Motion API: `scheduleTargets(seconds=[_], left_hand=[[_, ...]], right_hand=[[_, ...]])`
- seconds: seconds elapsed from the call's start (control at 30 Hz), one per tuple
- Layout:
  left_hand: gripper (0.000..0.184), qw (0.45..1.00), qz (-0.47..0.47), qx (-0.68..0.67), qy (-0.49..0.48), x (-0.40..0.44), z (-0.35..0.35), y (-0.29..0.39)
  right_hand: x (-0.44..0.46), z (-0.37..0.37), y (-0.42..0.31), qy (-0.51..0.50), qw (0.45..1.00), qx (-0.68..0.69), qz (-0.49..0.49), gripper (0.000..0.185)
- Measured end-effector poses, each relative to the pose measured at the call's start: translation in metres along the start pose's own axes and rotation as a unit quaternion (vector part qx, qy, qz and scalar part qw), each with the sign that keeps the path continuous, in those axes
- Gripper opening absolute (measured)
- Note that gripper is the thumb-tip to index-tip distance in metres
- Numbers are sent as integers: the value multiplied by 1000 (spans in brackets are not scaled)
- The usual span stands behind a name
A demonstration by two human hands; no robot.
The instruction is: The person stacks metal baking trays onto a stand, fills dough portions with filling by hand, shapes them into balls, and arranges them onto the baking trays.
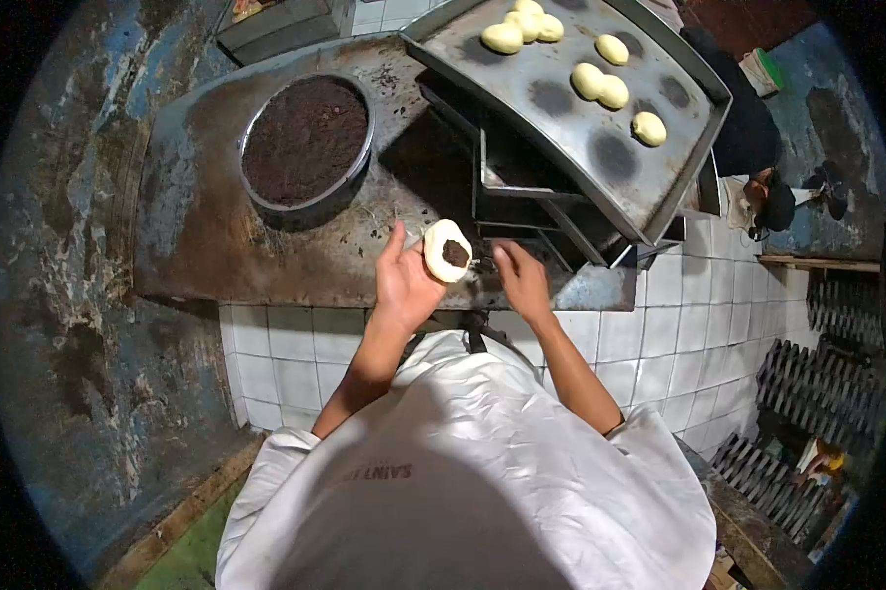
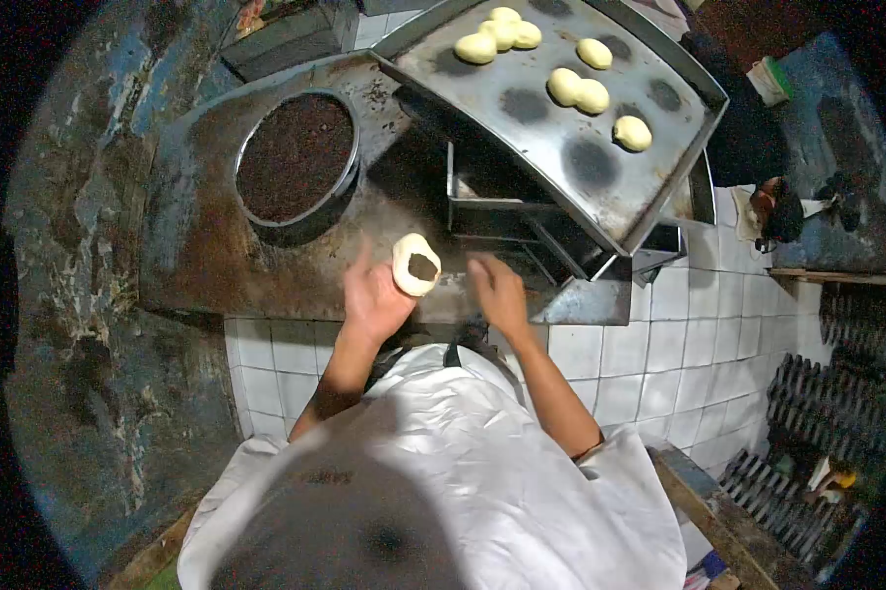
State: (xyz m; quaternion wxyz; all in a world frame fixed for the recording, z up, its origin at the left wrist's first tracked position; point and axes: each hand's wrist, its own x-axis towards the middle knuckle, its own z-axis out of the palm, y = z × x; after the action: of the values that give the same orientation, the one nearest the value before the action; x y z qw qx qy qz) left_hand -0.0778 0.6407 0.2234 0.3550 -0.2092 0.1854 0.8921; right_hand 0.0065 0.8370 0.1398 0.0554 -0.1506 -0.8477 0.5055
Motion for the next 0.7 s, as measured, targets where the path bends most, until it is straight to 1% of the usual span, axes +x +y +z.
scheduleTargets(seconds=[0.03,0.07,0.1,0.13,0.17,0.2,0.23,0.27,0.3,0.33,0.37,0.4,0.43,0.5,0.53,0.57,0.63,0.67,0.7], left_hand=[[83,1000,2,20,-10,2,-7,-8],[80,1000,-3,26,-12,1,-8,-14],[68,1000,-1,23,-22,3,-13,-18],[58,999,0,20,-32,5,-19,-22],[58,999,6,24,-34,6,-27,-21],[50,990,36,134,-17,4,-25,-18],[45,969,64,240,1,1,-23,-15],[51,955,46,292,37,-4,-23,-11],[51,955,46,291,37,-11,-15,-10],[57,927,51,368,44,-17,-9,-11],[63,894,57,442,49,-21,-3,-12],[69,882,57,464,60,-26,6,-12],[69,882,61,463,58,-27,8,-11],[65,802,153,577,15,-34,13,-7],[63,790,177,587,23,-41,18,-6],[63,791,181,584,24,-47,23,-2],[59,793,237,559,47,-58,31,6],[44,849,269,451,60,-58,26,4],[44,849,272,449,62,-58,26,6]], right_hand=[[3,-5,-37,-29,987,152,53,37],[7,-13,-60,-28,986,155,53,37],[11,-21,-79,-129,915,345,166,42],[13,-24,-87,-224,786,512,265,52],[11,-25,-84,-228,785,515,259,52],[10,-27,-85,-247,873,395,147,58],[6,-30,-85,-255,931,261,31,65],[1,-34,-84,-235,952,198,18,71],[0,-39,-91,-235,952,197,18,71],[-1,-42,-97,-194,973,98,-73,71],[-1,-44,-100,-150,975,-4,-163,71],[0,-44,-102,-122,978,-32,-165,53],[1,-46,-105,-122,977,-34,-169,53],[2,-47,-119,-97,980,-17,-174,38],[0,-47,-129,-92,988,10,-124,26],[0,-44,-131,-96,987,8,-127,26],[1,-37,-143,-59,983,101,-139,23],[-2,-36,-152,-79,986,112,-92,21],[-5,-31,-163,-82,986,111,-95,21]])
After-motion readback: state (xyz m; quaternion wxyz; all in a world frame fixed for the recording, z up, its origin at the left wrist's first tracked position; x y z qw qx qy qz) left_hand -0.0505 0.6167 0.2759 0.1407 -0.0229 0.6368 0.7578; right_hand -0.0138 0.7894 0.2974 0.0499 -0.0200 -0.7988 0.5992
